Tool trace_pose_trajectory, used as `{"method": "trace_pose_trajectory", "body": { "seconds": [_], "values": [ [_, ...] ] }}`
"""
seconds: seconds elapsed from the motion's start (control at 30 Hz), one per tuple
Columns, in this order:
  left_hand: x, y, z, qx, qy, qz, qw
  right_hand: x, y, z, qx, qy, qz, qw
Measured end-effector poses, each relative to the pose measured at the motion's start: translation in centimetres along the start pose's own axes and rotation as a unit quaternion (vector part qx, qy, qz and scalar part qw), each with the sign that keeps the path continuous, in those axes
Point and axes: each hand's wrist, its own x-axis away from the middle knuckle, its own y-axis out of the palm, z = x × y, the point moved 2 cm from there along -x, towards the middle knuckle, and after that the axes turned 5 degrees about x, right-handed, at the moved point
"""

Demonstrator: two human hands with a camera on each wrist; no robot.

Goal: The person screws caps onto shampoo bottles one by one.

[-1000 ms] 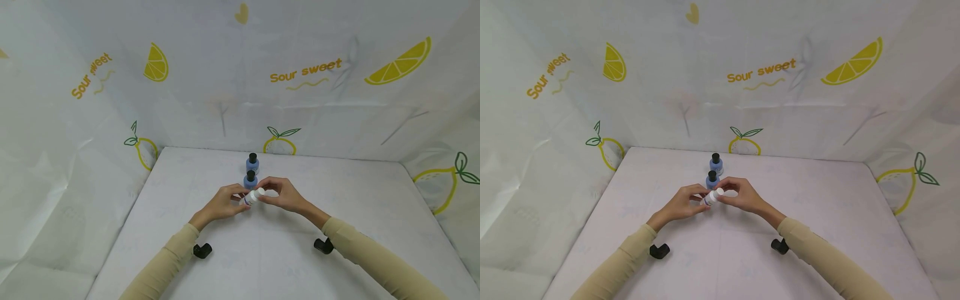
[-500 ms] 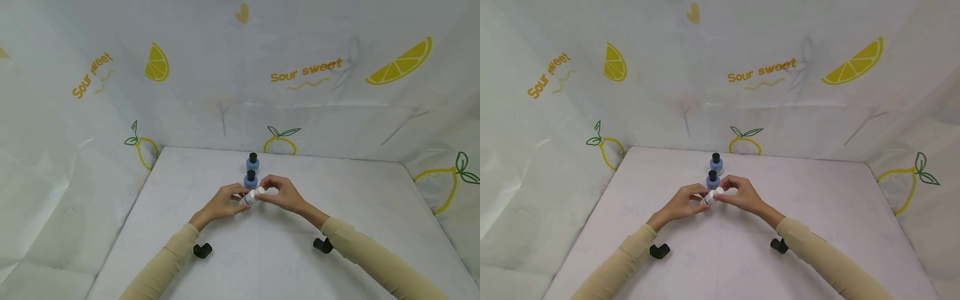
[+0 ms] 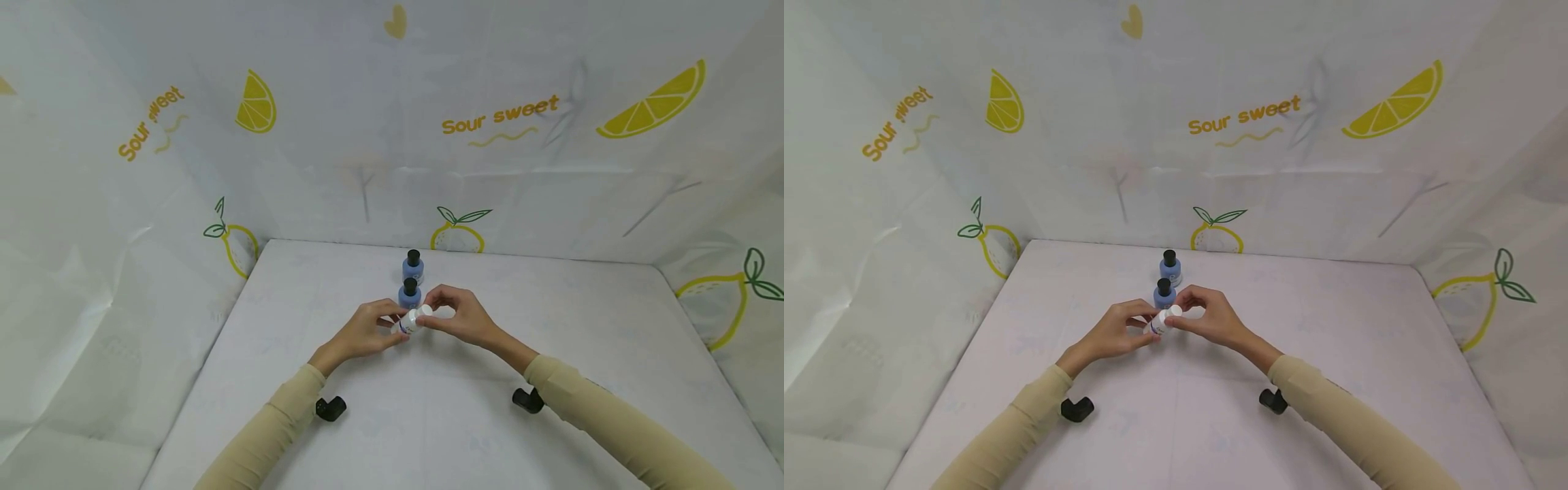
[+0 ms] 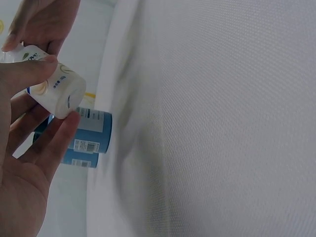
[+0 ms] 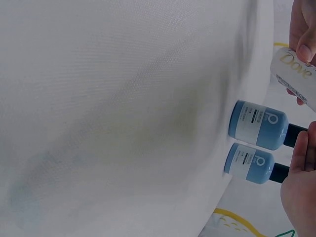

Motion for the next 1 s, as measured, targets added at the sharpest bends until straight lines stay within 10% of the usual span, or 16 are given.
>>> {"method": "trace_pose_trajectory", "body": {
  "seconds": [0.47, 1.0],
  "values": [
    [0.18, -0.06, -0.13, 0.002, 0.007, -0.003, 1.0000, -0.48, -0.98, 0.09, -0.079, -0.063, -0.106, 0.989],
    [0.35, -0.01, -0.35, 0.003, -0.007, -0.002, 1.0000, -0.15, -0.38, 0.13, -0.048, -0.052, -0.051, 0.996]
  ]
}}
